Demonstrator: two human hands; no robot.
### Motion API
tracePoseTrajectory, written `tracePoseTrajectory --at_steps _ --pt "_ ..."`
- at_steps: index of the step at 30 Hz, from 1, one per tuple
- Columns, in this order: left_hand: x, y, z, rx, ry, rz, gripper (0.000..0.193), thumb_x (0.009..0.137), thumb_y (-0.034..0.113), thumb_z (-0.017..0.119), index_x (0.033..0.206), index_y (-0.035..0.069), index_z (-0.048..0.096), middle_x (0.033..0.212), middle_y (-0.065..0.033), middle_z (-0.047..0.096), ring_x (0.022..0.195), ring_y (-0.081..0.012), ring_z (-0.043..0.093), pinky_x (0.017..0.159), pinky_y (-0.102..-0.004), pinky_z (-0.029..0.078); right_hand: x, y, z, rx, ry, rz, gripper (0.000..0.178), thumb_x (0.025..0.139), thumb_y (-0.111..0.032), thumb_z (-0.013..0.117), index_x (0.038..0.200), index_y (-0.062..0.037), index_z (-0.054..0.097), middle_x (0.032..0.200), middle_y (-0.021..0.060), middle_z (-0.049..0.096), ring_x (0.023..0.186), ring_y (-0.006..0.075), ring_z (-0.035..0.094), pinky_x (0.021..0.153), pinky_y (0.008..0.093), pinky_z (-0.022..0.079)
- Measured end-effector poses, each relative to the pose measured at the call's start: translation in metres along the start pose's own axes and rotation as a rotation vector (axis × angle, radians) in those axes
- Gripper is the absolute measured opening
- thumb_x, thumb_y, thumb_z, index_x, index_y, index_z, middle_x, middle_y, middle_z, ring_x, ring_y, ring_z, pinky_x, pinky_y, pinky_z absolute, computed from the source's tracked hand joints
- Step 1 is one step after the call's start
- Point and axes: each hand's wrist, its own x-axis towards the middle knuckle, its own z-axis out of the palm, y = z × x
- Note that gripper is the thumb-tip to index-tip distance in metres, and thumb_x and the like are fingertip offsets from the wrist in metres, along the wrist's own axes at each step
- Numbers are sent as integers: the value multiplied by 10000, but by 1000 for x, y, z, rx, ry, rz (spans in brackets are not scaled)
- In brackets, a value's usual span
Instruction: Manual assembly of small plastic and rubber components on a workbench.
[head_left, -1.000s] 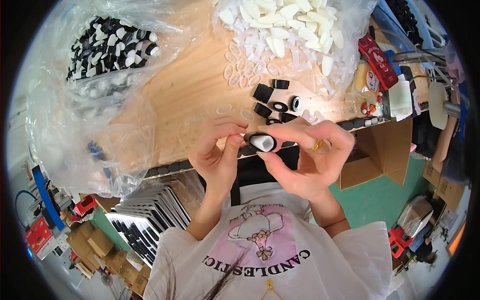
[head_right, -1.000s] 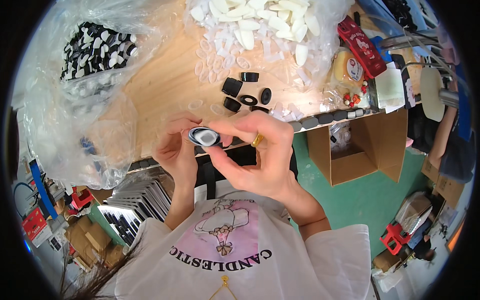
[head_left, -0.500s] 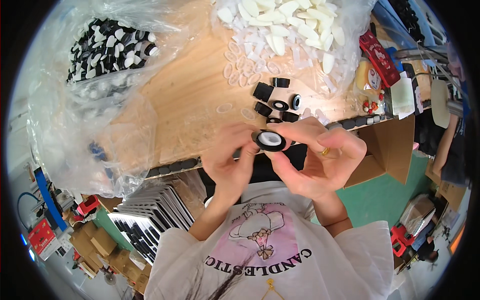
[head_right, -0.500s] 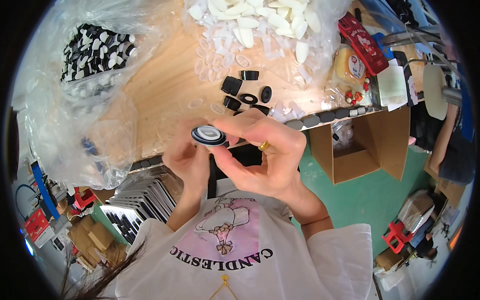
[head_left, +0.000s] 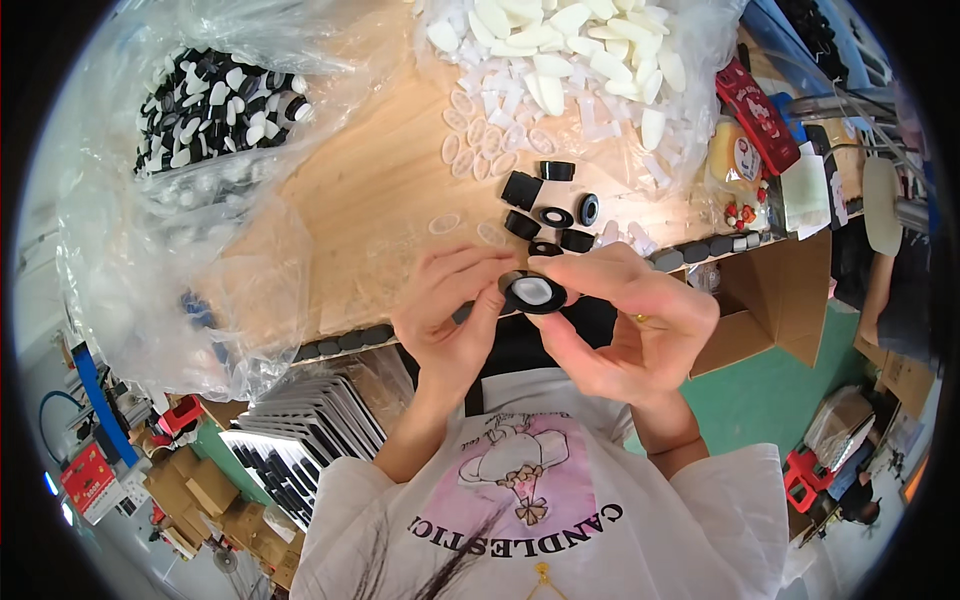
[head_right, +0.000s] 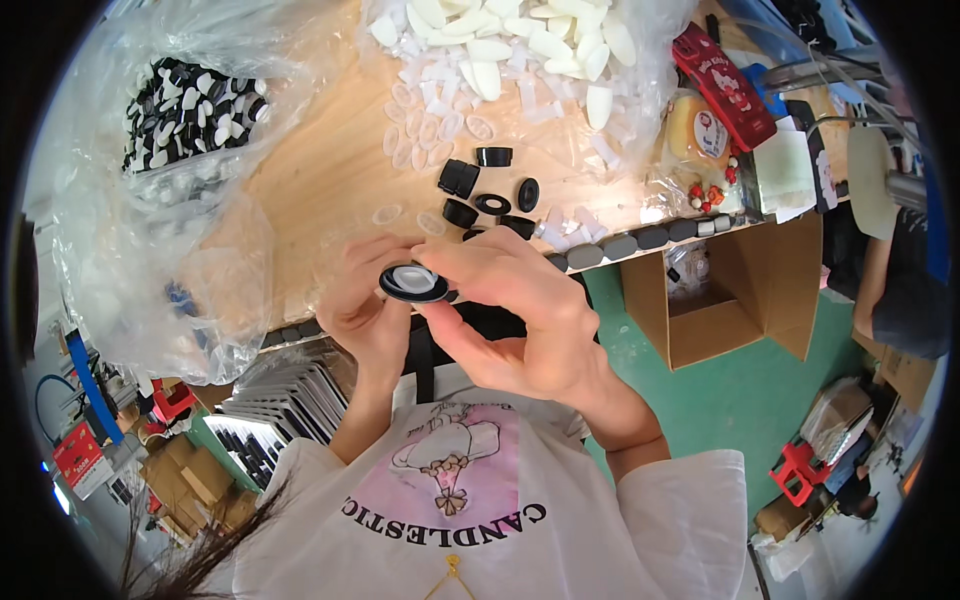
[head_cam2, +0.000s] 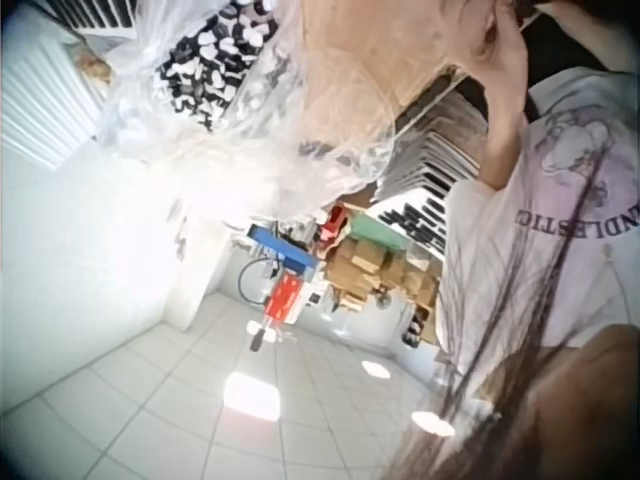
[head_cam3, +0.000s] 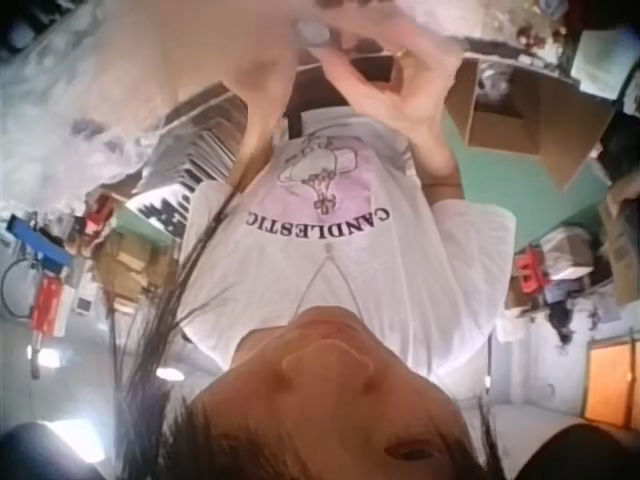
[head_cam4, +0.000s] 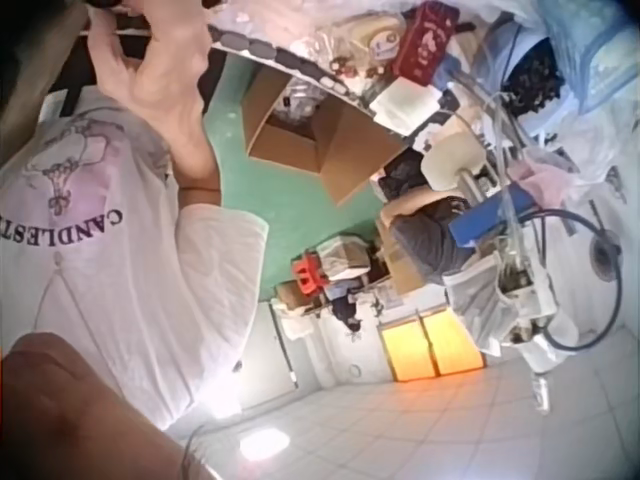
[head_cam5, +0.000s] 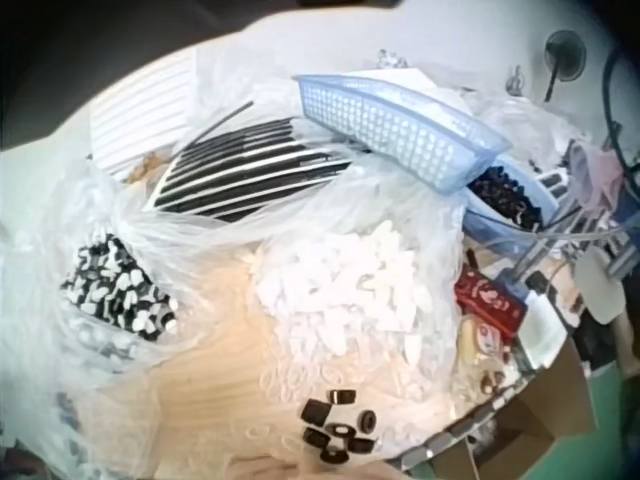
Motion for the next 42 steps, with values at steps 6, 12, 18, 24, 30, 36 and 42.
tracePoseTrajectory --at_steps 6,12,18,24,30,36,42 --pt "3 13 -22 -269 -125 -194 266 778 -67 739 1042 -71 716 943 -126 726 825 -163 653 729 -275 503 -11 12 10 -48 -27 133 414 719 97 750 1123 39 682 960 119 702 816 205 660 676 286 527" --pt "-6 6 -24 -425 -34 -477 214 869 -75 681 1082 -89 681 978 -184 711 896 -202 699 690 -256 590 -10 53 -48 -513 253 509 224 801 9 709 1021 -12 676 916 119 704 646 178 635 609 304 506" --pt "-9 -6 -10 -382 -36 -255 221 932 -63 603 1152 -77 583 1116 -210 671 986 -238 687 844 -317 576 -16 114 -75 -817 108 375 204 781 22 689 984 8 669 849 134 666 655 236 634 599 339 493" --pt "-10 -13 -16 -61 -67 -29 192 857 -25 687 1044 -11 644 1058 -158 708 907 -250 697 759 -296 550 -14 84 -64 -734 158 396 207 803 81 637 987 -7 676 869 84 647 671 193 616 579 299 479" --pt "-3 7 -20 36 -47 -45 225 780 11 753 993 36 685 975 -109 736 844 -236 663 698 -298 530 -4 -5 -11 -407 -28 64 220 725 118 710 912 2 718 925 134 664 765 213 653 639 276 517" --pt "-8 15 -22 35 -70 -38 313 713 40 805 1006 42 695 1020 -74 739 811 -233 627 702 -311 522 -7 -6 1 -368 -20 -54 285 733 96 783 978 26 655 871 156 703 702 236 678 612 294 549" --pt "-9 17 -23 24 -64 -2 359 681 32 809 1029 41 720 1001 -75 737 792 -239 608 715 -315 514 -5 -7 7 -397 -58 -112 228 710 74 799 897 25 679 901 160 702 715 225 678 611 291 547"
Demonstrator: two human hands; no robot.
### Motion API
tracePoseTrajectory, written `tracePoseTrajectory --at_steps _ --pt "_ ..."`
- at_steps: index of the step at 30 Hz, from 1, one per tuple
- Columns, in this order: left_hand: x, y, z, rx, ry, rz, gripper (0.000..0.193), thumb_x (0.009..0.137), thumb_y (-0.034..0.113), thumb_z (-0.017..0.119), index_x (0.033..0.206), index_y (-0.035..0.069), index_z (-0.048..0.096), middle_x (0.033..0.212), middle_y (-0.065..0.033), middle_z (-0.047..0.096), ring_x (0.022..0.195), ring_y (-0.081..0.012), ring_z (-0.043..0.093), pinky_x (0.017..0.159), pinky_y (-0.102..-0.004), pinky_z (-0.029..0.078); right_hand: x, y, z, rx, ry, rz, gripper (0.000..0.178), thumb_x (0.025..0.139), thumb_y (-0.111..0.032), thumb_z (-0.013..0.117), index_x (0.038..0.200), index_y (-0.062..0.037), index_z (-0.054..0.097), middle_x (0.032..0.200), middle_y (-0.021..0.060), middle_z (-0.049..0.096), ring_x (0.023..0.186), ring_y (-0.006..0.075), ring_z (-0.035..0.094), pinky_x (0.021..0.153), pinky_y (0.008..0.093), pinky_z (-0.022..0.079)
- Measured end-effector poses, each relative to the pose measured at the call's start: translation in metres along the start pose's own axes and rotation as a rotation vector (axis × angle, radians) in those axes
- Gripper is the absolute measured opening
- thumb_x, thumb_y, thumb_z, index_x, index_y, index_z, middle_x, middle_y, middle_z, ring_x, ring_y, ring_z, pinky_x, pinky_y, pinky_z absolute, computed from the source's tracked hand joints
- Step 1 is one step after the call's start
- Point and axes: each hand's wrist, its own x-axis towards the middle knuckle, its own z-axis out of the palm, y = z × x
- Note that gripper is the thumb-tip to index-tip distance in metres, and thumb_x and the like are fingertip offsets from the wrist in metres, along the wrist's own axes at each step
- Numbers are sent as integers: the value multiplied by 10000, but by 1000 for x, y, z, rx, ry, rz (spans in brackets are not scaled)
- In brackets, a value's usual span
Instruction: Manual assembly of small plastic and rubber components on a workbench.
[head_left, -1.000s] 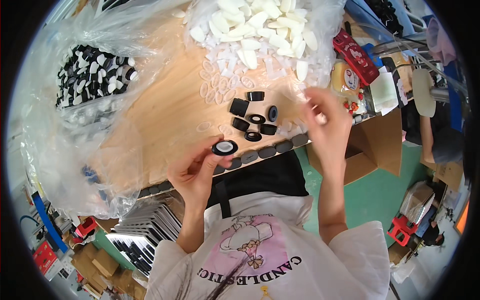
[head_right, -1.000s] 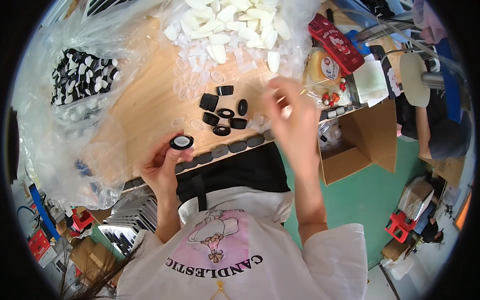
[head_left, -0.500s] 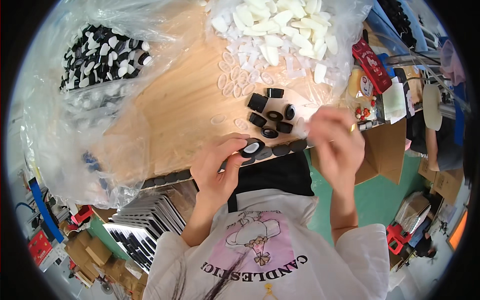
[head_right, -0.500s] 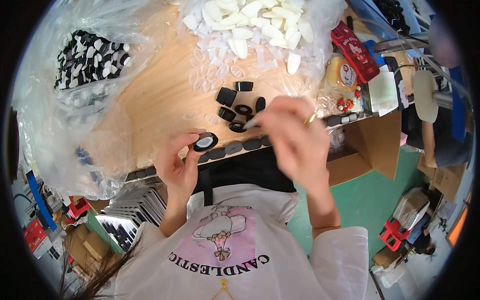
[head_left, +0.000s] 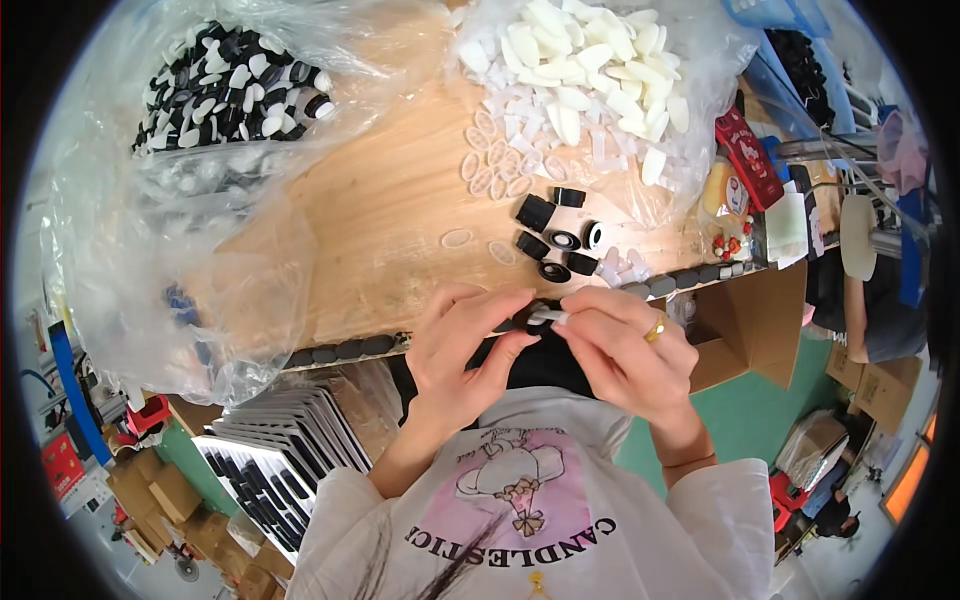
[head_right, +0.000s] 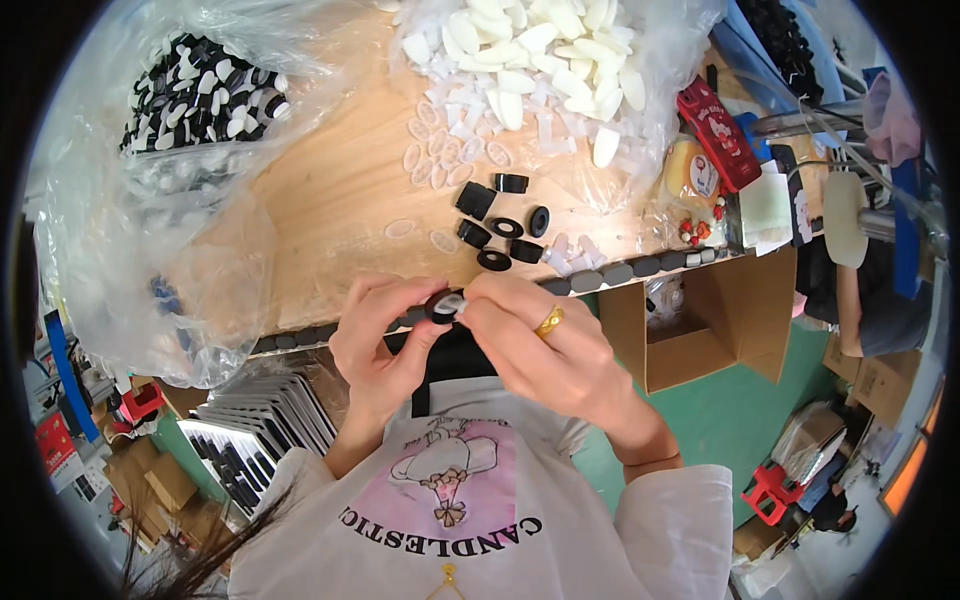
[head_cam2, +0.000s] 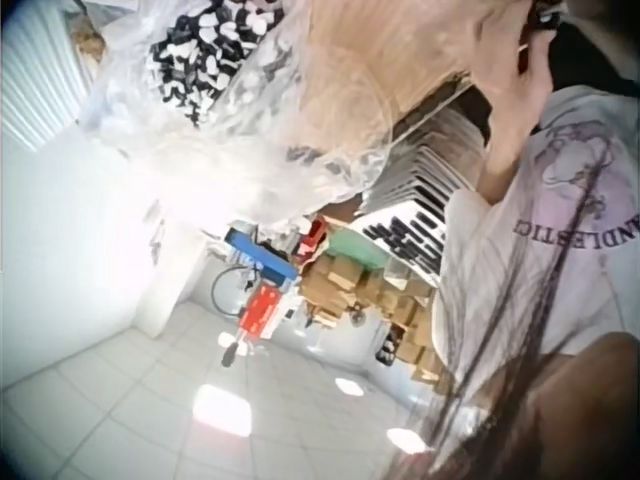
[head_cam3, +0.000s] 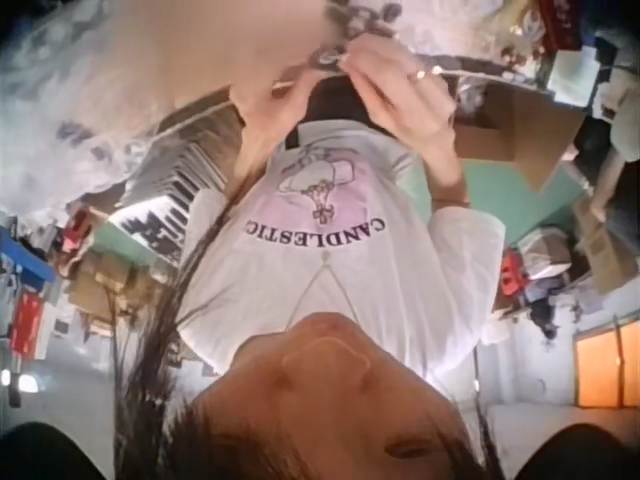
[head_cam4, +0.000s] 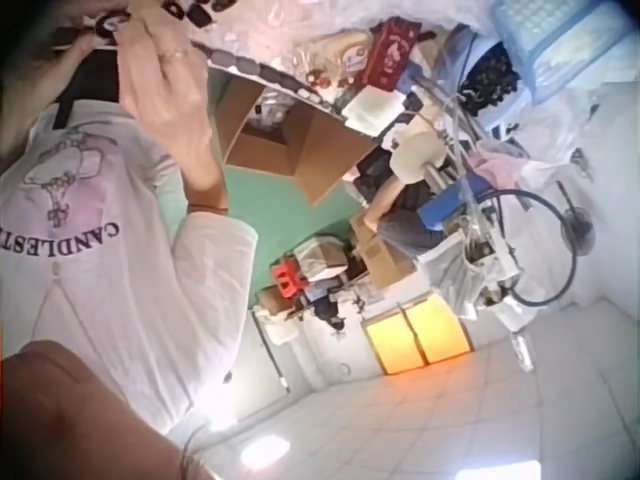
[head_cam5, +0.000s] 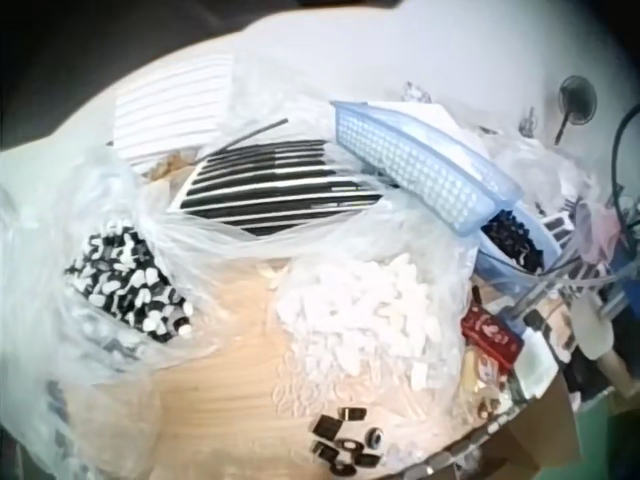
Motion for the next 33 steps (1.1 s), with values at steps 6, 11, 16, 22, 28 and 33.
tracePoseTrajectory --at_steps 6,11,16,22,28,33 --pt "-3 -2 -4 4 17 30 322 677 36 799 995 26 748 987 -76 745 800 -245 598 721 -315 510 0 3 4 143 -36 82 165 711 80 762 852 10 715 966 163 665 755 221 632 632 283 519" --pt "-9 -3 -3 -87 50 -64 339 678 60 811 1009 28 751 982 -65 757 811 -230 599 752 -308 500 -10 -1 18 176 107 129 145 734 41 761 866 5 712 938 122 601 780 222 551 665 315 448" --pt "-11 -3 -4 -136 67 -71 288 761 99 813 1019 -4 740 976 -100 758 846 -217 571 801 -323 465 -9 3 23 157 23 47 146 726 -6 763 863 2 712 969 122 590 789 253 561 681 364 460" --pt "-9 0 -4 -90 110 3 304 698 35 796 999 31 753 991 -72 760 772 -215 632 779 -327 491 -7 2 20 10 41 -61 180 696 -63 746 866 -11 720 985 124 584 839 297 564 735 425 475" --pt "-11 1 -3 -70 89 25 300 698 13 782 996 41 756 991 -72 760 788 -220 620 755 -325 496 -10 -2 23 67 22 -17 172 685 -48 738 854 -18 723 1014 133 591 870 304 566 778 428 472" --pt "-11 -5 -3 -80 101 -25 306 696 23 785 1001 41 761 1001 -70 759 819 -229 600 728 -311 504 -4 0 20 35 -7 13 226 664 -82 749 886 -37 743 1055 129 598 936 325 562 807 435 468"
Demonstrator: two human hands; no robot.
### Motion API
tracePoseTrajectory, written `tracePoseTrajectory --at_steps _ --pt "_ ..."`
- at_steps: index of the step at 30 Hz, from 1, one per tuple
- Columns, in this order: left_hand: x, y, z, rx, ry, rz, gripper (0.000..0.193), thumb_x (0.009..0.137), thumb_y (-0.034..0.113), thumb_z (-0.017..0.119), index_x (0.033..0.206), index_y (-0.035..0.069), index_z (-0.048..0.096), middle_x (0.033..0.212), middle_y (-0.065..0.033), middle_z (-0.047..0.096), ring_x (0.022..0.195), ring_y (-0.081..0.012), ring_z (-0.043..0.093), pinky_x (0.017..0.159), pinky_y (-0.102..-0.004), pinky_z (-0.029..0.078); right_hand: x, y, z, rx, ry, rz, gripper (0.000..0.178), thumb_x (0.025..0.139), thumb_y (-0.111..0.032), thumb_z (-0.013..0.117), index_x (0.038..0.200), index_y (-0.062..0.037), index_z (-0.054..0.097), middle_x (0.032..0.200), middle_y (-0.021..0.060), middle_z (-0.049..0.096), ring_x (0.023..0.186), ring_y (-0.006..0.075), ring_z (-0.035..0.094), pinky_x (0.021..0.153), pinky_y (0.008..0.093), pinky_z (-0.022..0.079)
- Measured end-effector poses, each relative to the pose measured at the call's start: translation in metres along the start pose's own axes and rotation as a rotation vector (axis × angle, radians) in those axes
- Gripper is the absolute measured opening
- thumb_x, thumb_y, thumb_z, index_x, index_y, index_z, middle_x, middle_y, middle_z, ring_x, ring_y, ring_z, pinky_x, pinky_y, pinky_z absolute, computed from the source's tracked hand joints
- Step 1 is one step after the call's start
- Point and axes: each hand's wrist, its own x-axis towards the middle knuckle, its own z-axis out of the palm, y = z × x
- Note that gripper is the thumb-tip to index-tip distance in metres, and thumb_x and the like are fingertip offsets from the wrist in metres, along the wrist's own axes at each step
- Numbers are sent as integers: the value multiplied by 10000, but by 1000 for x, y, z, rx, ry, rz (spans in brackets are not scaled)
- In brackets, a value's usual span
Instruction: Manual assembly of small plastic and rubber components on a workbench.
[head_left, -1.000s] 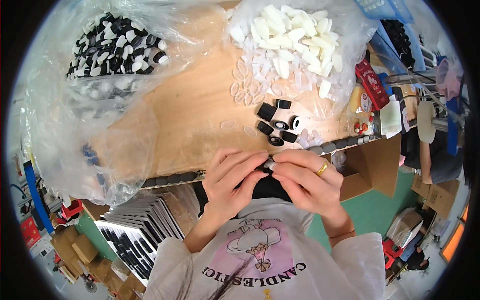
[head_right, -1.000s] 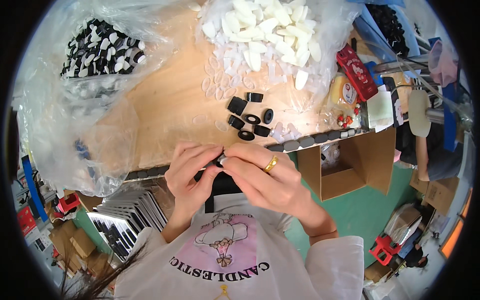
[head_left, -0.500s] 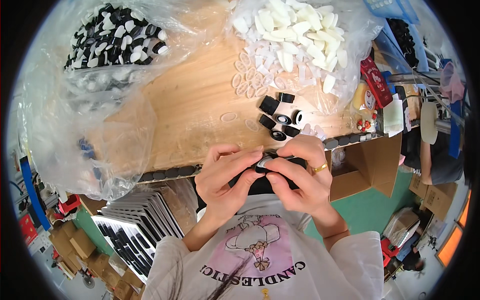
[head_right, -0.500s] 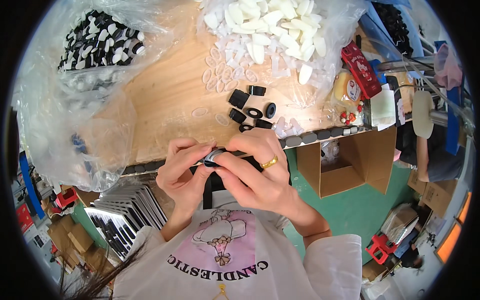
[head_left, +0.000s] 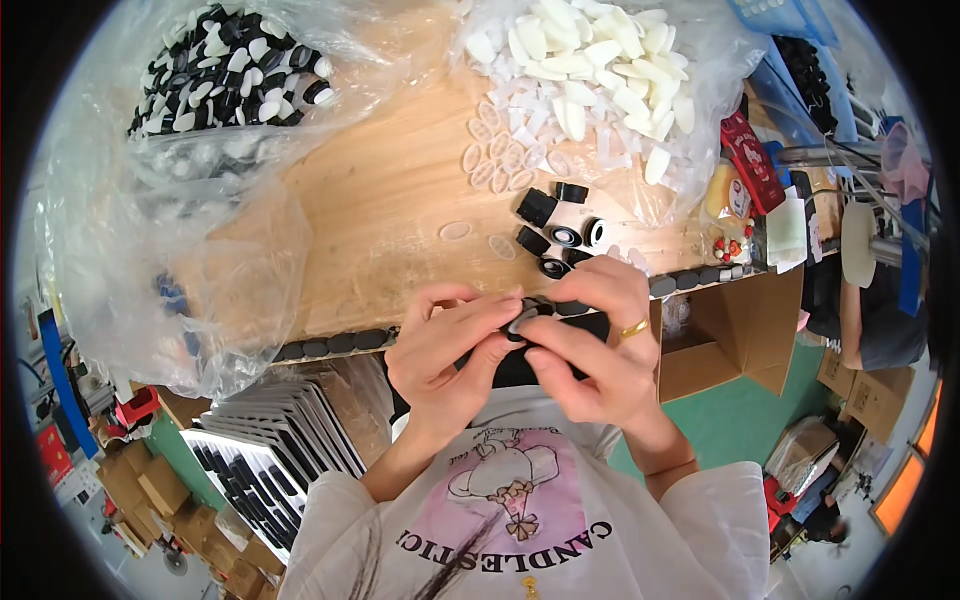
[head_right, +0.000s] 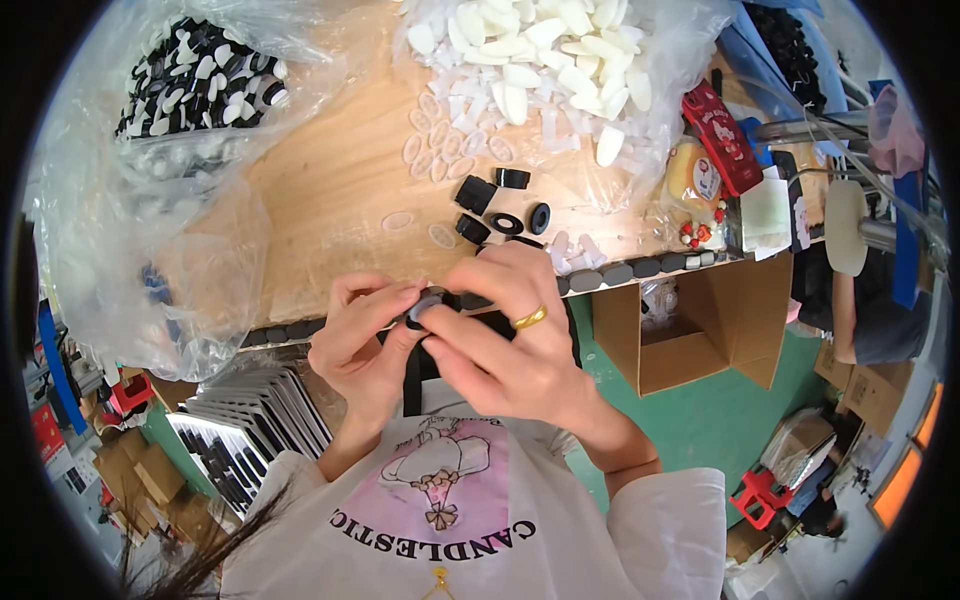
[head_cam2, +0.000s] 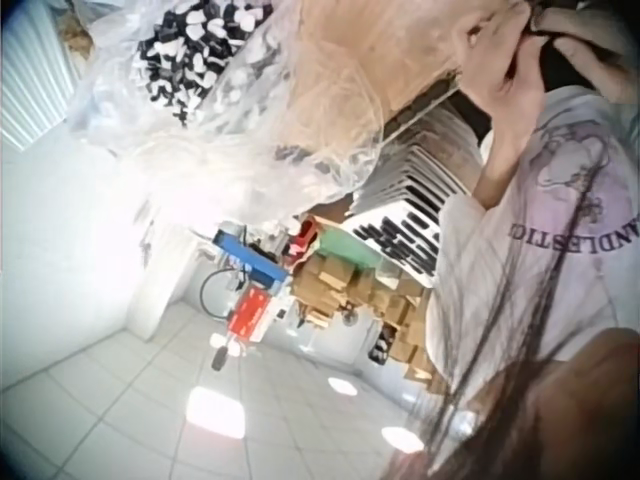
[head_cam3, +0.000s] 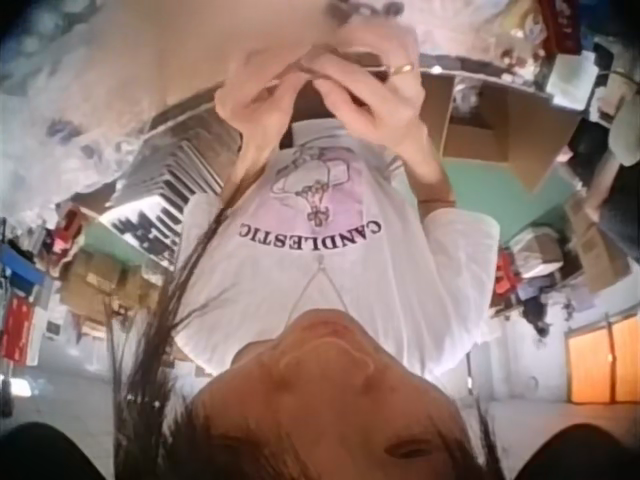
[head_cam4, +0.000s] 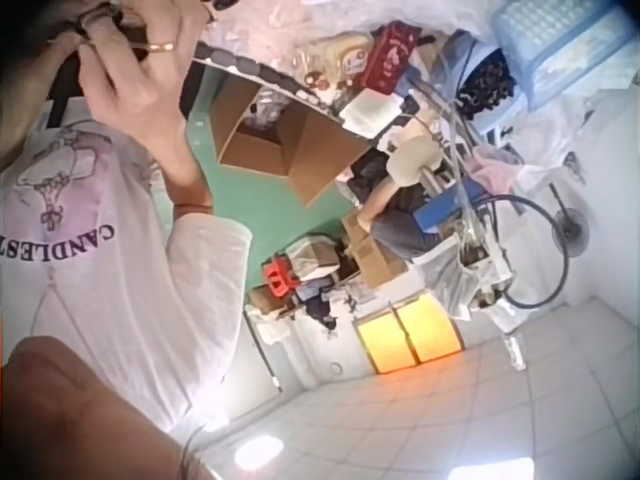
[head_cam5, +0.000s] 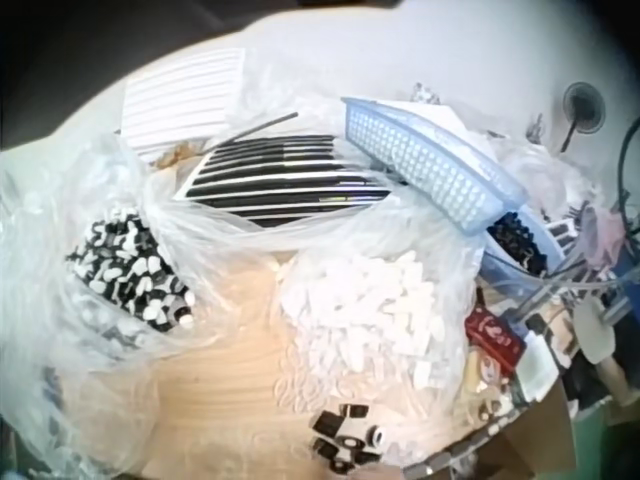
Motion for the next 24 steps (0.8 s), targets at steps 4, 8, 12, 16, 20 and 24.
tracePoseTrajectory --at_steps 4,8,12,16,20,24 --pt "0 0 -1 -35 -20 -59 265 764 44 794 1023 11 744 1003 -90 755 892 -229 567 825 -330 466 -3 6 2 -69 -50 -51 251 675 -135 757 908 -42 749 1075 130 605 968 337 563 826 439 472" --pt "-2 -8 -2 -56 35 -105 293 717 13 787 1008 33 759 990 -65 759 850 -220 591 774 -321 488 7 31 -9 424 -172 309 177 780 -123 713 905 2 728 1006 129 666 957 253 634 808 369 495" --pt "-4 -18 -2 -30 29 -152 319 711 -6 794 1026 30 756 1005 -76 743 861 -201 586 767 -304 479 39 118 0 -23 -124 517 140 822 -63 707 951 -13 681 839 67 685 714 139 624 627 282 474" --pt "-7 -17 -3 -96 50 -296 294 747 -33 777 1035 25 753 1029 -100 727 824 -182 609 732 -274 493 55 130 16 -303 -334 449 188 781 -84 727 946 -11 673 795 123 649 690 226 631 642 338 503" --pt "-6 -18 0 -147 70 -368 287 781 -47 754 1059 26 749 1037 -116 726 827 -174 646 730 -267 516 50 118 6 -244 -215 405 153 790 -44 705 934 -12 665 843 119 644 714 229 635 657 331 508" --pt "-4 -19 3 -203 15 -427 285 824 -54 722 1103 6 730 1069 -134 715 852 -161 674 730 -249 543 34 41 -18 31 -296 107 156 765 52 660 906 -15 655 1031 122 596 752 237 630 664 306 512"
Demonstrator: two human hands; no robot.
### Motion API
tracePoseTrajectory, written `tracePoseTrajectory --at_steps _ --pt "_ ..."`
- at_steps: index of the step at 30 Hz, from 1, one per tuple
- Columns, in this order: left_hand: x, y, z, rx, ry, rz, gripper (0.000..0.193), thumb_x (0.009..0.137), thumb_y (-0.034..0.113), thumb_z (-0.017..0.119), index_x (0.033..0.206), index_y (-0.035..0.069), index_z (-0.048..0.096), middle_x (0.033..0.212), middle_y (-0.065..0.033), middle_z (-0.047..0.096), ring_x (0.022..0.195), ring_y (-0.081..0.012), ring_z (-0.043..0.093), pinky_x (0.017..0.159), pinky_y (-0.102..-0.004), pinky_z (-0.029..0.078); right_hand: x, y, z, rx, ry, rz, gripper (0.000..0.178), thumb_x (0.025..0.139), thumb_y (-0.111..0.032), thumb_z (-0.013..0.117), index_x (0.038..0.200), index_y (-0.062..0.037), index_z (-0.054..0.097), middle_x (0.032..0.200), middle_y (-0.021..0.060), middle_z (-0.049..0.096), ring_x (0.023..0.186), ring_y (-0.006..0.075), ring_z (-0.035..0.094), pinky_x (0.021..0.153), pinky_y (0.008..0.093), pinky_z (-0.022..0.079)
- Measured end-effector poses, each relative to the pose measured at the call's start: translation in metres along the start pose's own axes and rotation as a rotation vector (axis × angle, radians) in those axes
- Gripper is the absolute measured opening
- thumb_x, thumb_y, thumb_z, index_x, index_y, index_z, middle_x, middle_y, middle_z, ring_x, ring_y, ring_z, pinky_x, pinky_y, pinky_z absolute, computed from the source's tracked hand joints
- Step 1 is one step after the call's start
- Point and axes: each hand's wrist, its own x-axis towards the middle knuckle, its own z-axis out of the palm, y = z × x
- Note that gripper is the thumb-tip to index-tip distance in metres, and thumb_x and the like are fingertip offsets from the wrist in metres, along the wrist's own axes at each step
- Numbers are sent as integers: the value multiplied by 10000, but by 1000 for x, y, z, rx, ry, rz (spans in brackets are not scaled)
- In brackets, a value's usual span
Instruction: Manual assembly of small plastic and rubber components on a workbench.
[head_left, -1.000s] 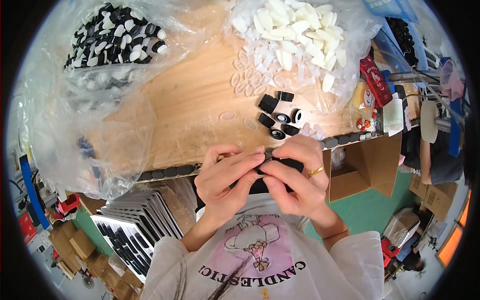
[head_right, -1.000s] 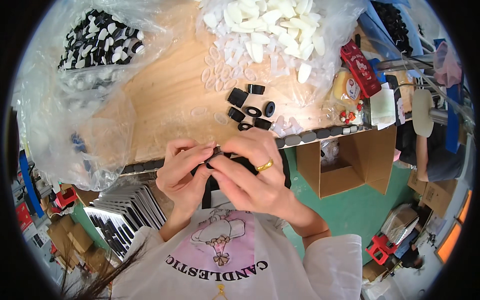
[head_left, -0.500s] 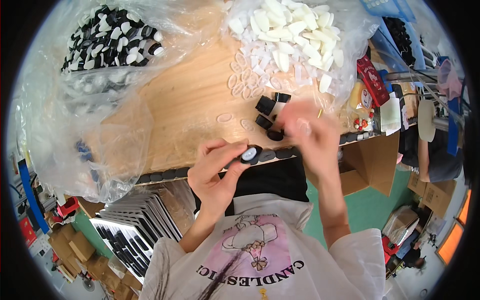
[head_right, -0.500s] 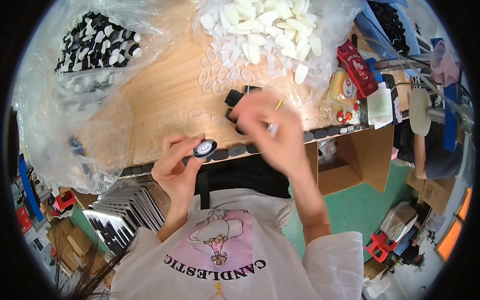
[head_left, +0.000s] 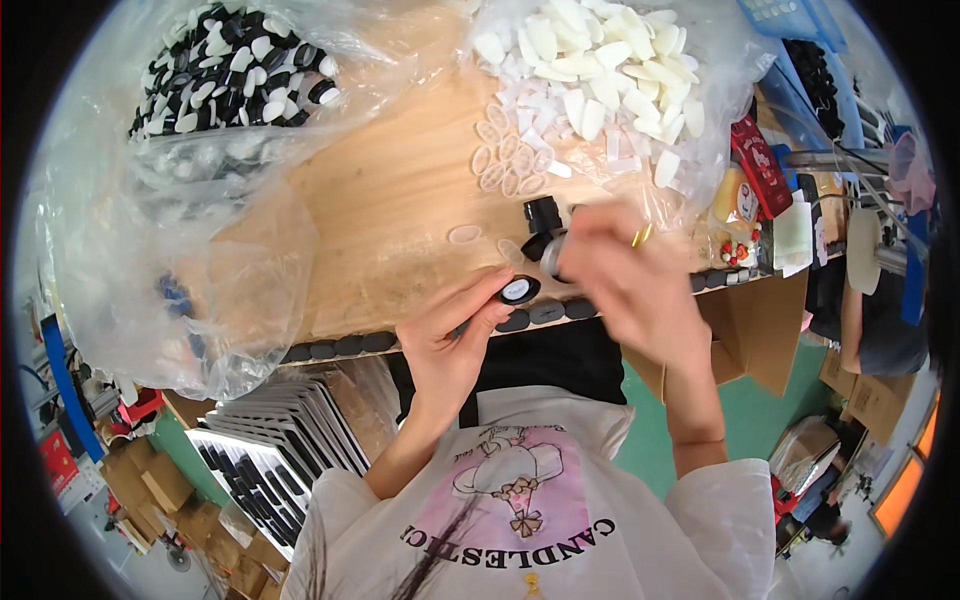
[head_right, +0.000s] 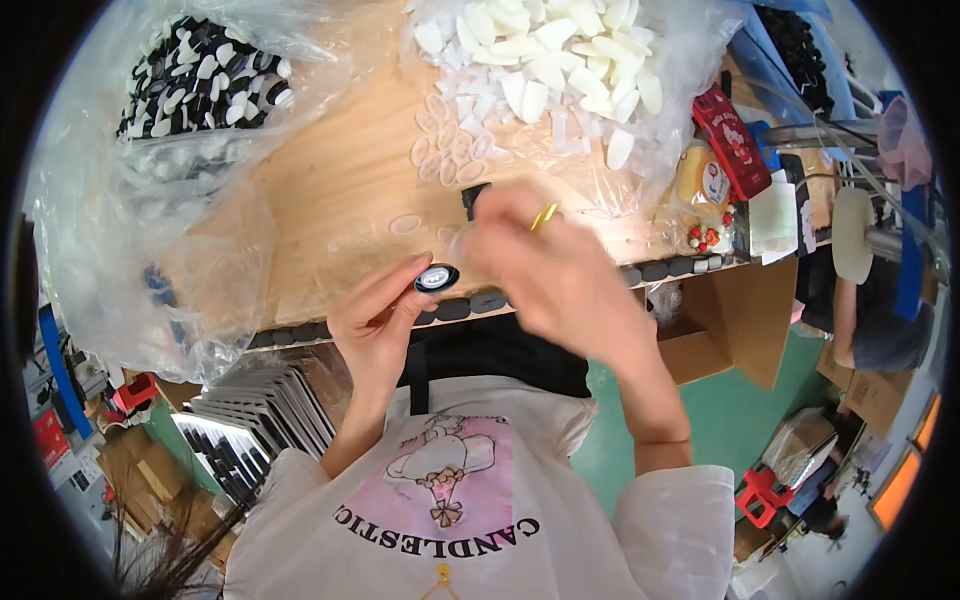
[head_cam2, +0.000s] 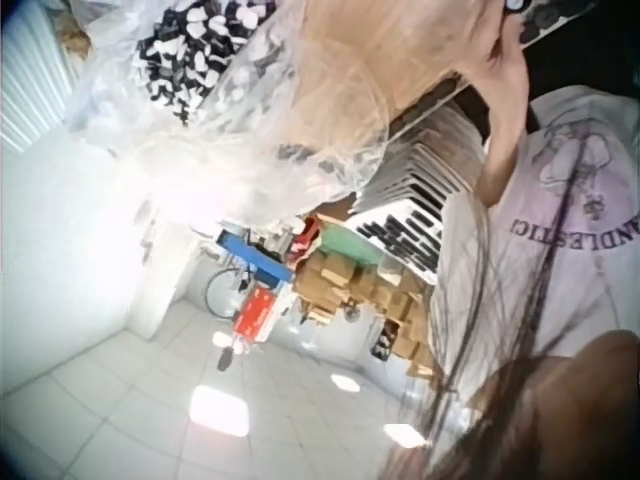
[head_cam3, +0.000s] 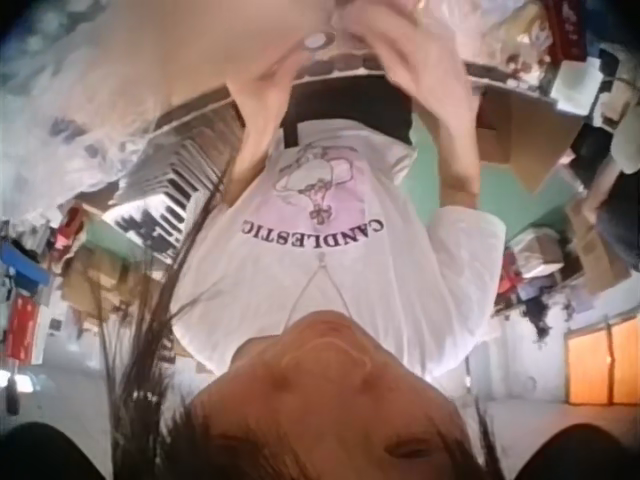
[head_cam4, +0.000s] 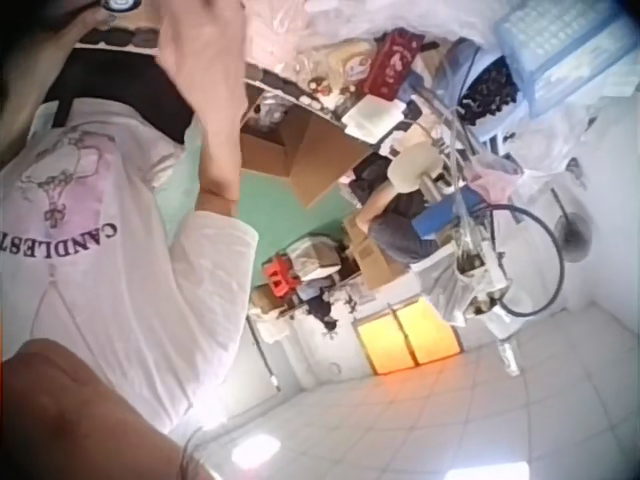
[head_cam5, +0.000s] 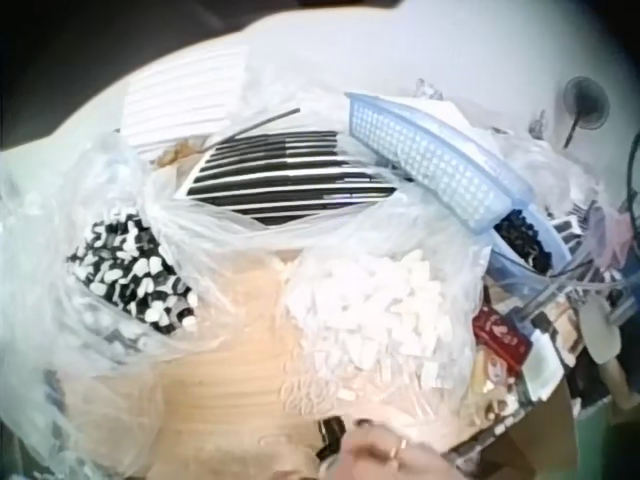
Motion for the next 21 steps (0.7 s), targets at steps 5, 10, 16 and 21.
tracePoseTrajectory --at_steps 5,10,16,21 --pt "4 2 9 56 -29 94 278 840 -21 733 1118 -18 718 1077 -148 708 832 -157 677 702 -238 556 -20 -21 5 -200 -93 -80 213 738 92 653 934 10 642 1040 129 576 708 240 632 574 328 521" --pt "0 28 14 -12 -108 40 284 812 -40 741 1092 0 727 1073 -127 723 892 -164 688 765 -265 550 -28 -32 14 -157 47 -125 196 765 98 681 947 34 646 1002 120 588 692 212 631 549 306 513" --pt "-7 21 10 38 -32 356 297 783 -60 752 1076 -16 731 1181 -159 647 929 -225 700 772 -286 560 -31 -32 11 298 146 126 268 767 25 771 1011 38 661 961 116 633 693 150 630 568 259 516" --pt "-13 25 7 25 24 491 303 752 -92 759 1044 -13 746 1094 -135 616 879 -236 695 747 -286 569 -33 -30 18 126 162 -67 287 766 -62 807 1002 39 680 928 128 675 658 178 631 556 266 503"
